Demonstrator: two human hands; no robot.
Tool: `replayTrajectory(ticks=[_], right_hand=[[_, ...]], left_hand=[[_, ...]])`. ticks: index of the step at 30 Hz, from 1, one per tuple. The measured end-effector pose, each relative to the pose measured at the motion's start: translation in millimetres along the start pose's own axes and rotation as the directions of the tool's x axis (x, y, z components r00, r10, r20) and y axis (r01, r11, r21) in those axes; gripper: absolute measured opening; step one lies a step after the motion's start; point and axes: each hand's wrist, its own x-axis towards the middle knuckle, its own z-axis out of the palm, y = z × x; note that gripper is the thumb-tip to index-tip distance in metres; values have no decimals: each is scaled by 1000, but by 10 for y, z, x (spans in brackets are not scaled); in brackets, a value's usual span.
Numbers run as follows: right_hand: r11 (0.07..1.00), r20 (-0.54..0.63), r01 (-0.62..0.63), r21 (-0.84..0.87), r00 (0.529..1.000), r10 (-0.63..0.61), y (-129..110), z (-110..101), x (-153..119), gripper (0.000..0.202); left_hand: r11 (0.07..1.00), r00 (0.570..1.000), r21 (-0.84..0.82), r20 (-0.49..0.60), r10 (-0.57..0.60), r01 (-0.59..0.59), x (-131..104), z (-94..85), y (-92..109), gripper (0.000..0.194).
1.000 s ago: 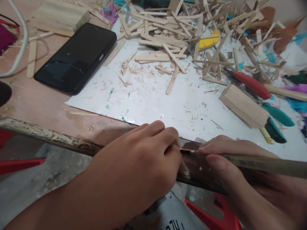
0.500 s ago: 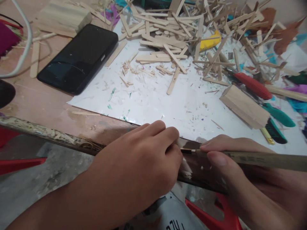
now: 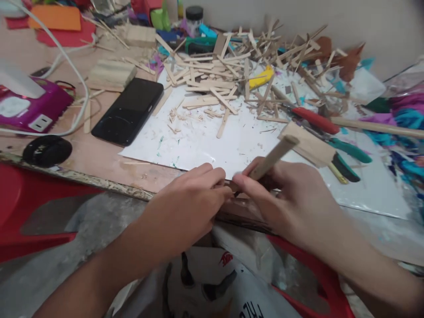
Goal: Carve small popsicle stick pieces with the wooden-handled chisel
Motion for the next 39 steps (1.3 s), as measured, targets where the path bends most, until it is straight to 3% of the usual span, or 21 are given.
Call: replayTrajectory(ticks=[3,8,16,20,24,27,29,31,34,39], right_hand=[[992,44,-85,89,996,81,36,-35,84,32],[966,122,-142,215,985,118,139,-111,54,45],[949,-46,-54,311,996,72,270,-278,-90,49],[947,-185,12,320,982,49,292,-379,-109,35],[949,-370,93,301,929,26,275,-523,-44,14],[960,-491,157,233,871,-23,290,-620,54,6],[942,-525,183,282,851,-8,352,-652,127,10],[902,-528,195,384,849,41,458,-660,193,21],[867,-489,178,465,868,84,632,-659,236,31],[843,-224,-8,538,963,152,702,-622,142,33]], left_hand=[[1000,1000,14,-12,-16,16,2,40,-6,26],[1000,1000,0,-2,2,-2,1,41,-14,25],[999,999,-41,35,18,-17,11,8,-50,16],[1000,996,-12,88,3,-2,31,-21,-60,27],[999,991,9,129,-43,42,185,-239,-53,24],[997,988,-31,143,-65,70,517,-506,-30,20],[993,987,-103,158,-35,52,803,-652,-10,21],[984,992,-177,128,-5,28,1062,-724,1,24],[966,1000,-257,18,2,3,1271,-681,-28,23],[944,991,-326,-137,3,-48,1185,-484,-113,21]])
